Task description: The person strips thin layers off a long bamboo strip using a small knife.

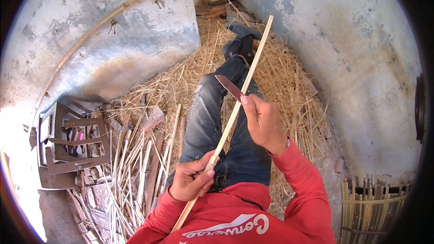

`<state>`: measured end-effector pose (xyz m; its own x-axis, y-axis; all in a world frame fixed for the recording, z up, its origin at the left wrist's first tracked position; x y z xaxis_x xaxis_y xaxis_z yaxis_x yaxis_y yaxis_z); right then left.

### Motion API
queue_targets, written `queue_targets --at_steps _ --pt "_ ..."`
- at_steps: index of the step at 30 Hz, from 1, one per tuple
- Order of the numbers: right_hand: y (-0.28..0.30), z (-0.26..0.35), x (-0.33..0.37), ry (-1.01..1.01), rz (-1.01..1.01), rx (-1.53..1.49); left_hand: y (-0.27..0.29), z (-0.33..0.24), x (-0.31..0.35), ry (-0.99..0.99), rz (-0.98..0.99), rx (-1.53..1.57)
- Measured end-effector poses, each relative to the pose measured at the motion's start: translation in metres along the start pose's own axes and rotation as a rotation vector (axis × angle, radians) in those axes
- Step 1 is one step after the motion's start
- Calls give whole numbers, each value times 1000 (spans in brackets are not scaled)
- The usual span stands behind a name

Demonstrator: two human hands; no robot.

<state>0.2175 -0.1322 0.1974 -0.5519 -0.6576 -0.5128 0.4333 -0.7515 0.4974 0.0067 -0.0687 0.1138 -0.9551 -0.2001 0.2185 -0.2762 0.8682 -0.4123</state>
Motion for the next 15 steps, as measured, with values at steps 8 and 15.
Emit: queue_targets --at_steps 8,15 --pt "-13 9 22 -35 113 -60 1 2 -6 -17 -45 -12" --pt "-46 28 50 23 181 -170 7 -4 -10 -16 -105 16"
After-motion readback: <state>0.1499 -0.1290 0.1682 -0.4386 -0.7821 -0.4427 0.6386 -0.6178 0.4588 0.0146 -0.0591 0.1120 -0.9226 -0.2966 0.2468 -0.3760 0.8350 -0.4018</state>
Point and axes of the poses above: each hand's wrist, its own x-axis away from the middle knuckle, its own y-axis out of the back of the hand, z = x × y, the point moved 9 cm from there along -x, towards the middle knuckle, and after that the axes turned 7 degrees about y, right-handed, at the moved point
